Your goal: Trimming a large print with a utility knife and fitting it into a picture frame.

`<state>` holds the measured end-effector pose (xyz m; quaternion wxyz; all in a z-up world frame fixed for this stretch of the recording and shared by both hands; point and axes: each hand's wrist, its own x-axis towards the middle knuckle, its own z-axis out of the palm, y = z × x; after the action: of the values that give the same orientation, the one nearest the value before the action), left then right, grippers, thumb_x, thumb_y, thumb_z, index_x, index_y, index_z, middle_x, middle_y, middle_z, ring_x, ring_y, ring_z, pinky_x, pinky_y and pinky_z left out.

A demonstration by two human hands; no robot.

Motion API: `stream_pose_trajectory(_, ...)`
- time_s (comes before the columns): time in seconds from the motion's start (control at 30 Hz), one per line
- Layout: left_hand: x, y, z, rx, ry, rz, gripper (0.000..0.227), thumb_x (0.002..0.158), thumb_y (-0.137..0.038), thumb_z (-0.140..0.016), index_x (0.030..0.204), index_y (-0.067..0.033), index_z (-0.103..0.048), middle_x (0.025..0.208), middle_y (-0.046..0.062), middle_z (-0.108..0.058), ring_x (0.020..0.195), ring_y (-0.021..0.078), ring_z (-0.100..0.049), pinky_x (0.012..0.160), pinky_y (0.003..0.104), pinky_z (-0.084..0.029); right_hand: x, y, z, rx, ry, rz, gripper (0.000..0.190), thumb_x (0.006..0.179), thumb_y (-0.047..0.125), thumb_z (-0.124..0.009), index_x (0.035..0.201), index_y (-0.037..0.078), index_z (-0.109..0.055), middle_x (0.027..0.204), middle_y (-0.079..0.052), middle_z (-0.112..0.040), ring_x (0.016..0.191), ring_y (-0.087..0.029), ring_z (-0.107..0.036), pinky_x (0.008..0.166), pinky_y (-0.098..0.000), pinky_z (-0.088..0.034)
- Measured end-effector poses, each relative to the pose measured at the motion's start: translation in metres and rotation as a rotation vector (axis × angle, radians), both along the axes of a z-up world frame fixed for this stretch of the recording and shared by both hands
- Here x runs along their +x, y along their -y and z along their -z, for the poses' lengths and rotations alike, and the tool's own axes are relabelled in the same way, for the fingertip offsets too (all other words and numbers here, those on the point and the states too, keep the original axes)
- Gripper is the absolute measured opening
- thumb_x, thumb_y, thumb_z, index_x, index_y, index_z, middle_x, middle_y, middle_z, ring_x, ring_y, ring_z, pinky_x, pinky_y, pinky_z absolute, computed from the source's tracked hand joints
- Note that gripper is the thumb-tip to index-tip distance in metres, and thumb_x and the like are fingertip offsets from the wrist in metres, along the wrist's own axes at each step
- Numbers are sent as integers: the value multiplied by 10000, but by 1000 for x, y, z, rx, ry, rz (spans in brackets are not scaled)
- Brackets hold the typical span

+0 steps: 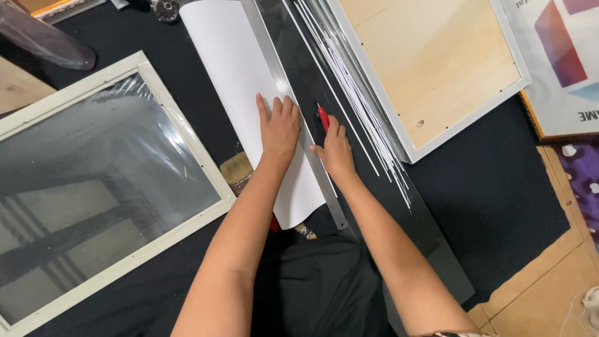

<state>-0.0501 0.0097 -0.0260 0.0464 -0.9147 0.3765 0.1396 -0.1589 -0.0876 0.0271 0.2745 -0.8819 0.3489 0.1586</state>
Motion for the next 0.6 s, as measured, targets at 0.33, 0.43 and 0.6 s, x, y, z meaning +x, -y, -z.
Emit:
stream_pose_trajectory(0.33,-49,-6,-102,184,-127,-2,867,944,-438,-670,1602,-38,-274,1680,161,-250,1550,302,-206,1176,755,89,-3,-1,-4,-11,34,-36,798,900,176,-794,1500,64,-280,1273,-239,-520,1227,-489,-589,1015,-589,-527)
stream_pose_trajectory(0.43,-48,-5,-97,176,-142,-17,768,997,-350,-595,1599,-12,-259,1681,190,-225,1553,327,-190,1164,771,105,-2,-2,-3,-32,24,-47,816,894,201,-804,1501,76,-273,1266,-227,-523,1223,-475,-597,1017,-577,-534)
stream_pose_trajectory(0.6,-49,-3,-90,173,-169,-45,919,949,-487,-634,1607,-3,-213,1691,191,-184,1558,333,-161,1152,789,117,-1,-2,-6,-27,35,-45,797,904,187,-796,1497,69,-277,1266,-228,-530,1226,-468,-599,1021,-577,-533)
